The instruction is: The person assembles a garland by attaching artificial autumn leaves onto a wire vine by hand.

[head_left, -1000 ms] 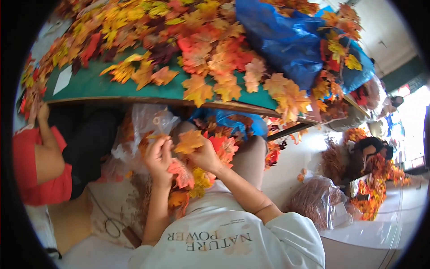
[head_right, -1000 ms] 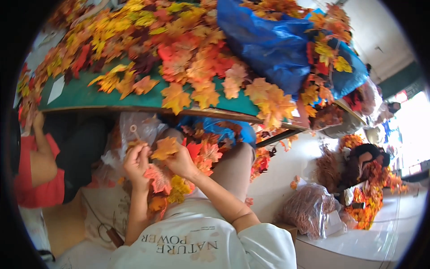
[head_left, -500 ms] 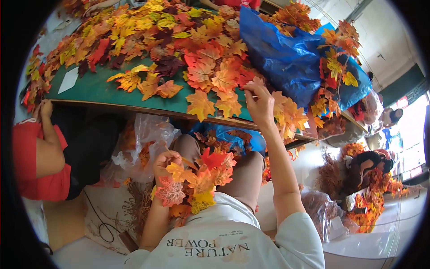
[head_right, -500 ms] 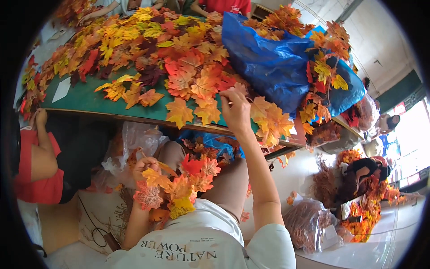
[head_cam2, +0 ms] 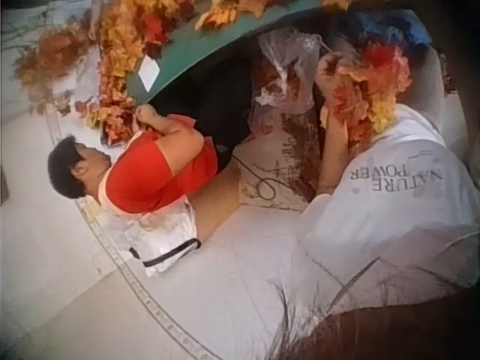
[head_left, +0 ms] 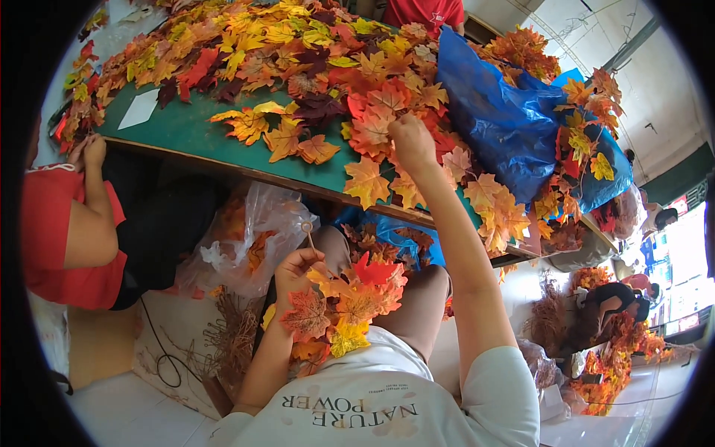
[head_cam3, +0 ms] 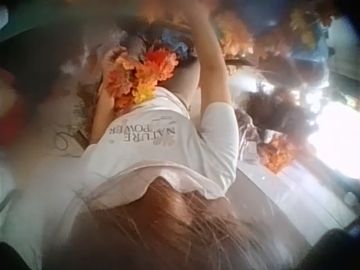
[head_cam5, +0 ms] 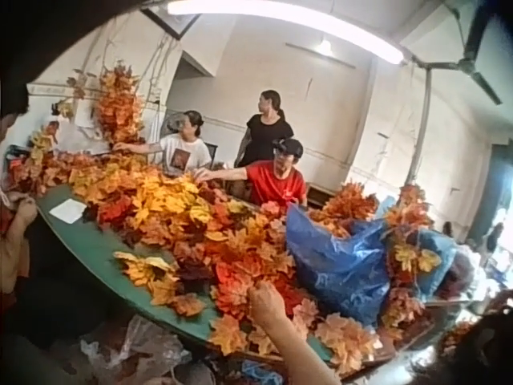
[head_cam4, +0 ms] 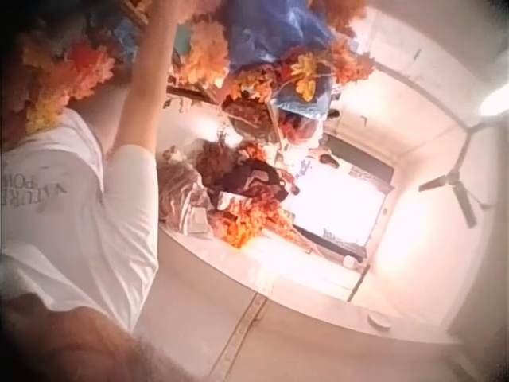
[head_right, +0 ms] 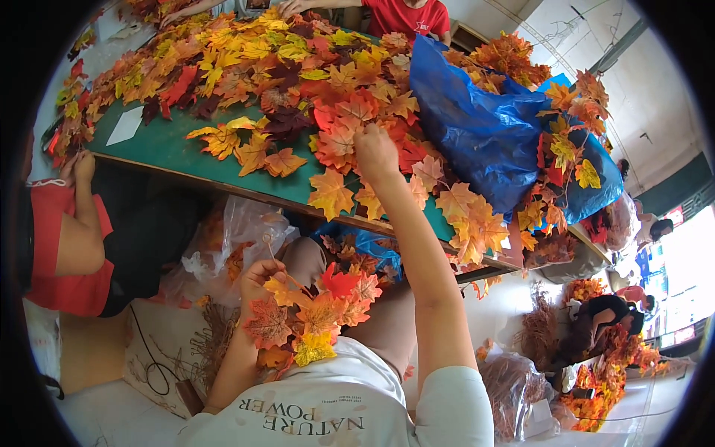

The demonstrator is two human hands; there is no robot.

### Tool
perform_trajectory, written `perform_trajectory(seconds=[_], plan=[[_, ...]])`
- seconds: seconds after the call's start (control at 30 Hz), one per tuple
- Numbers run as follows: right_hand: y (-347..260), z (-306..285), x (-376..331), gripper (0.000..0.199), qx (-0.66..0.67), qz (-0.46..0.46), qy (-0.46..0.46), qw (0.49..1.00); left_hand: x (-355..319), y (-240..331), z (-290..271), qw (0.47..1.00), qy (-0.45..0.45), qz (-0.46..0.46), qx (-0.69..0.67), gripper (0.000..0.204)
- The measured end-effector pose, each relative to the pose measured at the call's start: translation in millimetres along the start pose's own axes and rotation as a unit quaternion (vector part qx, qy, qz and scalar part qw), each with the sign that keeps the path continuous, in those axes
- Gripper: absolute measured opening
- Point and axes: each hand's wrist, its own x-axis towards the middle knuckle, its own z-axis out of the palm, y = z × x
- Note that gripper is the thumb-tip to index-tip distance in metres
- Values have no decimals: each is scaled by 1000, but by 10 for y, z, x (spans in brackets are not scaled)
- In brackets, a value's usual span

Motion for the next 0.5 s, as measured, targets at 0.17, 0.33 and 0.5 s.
perform_trajectory(seconds=[0.17,0.33,0.5], plan=[[187,-195,15,9,-60,22,211,975,3,2,35,999,30,14,28,17],[-585,-731,-596,19,660,232,191,689,-3,-31,97,998,38,54,5,18],[-1526,-656,-1504,23,772,350,13,530,-48,30,260,986,46,75,143,22]])
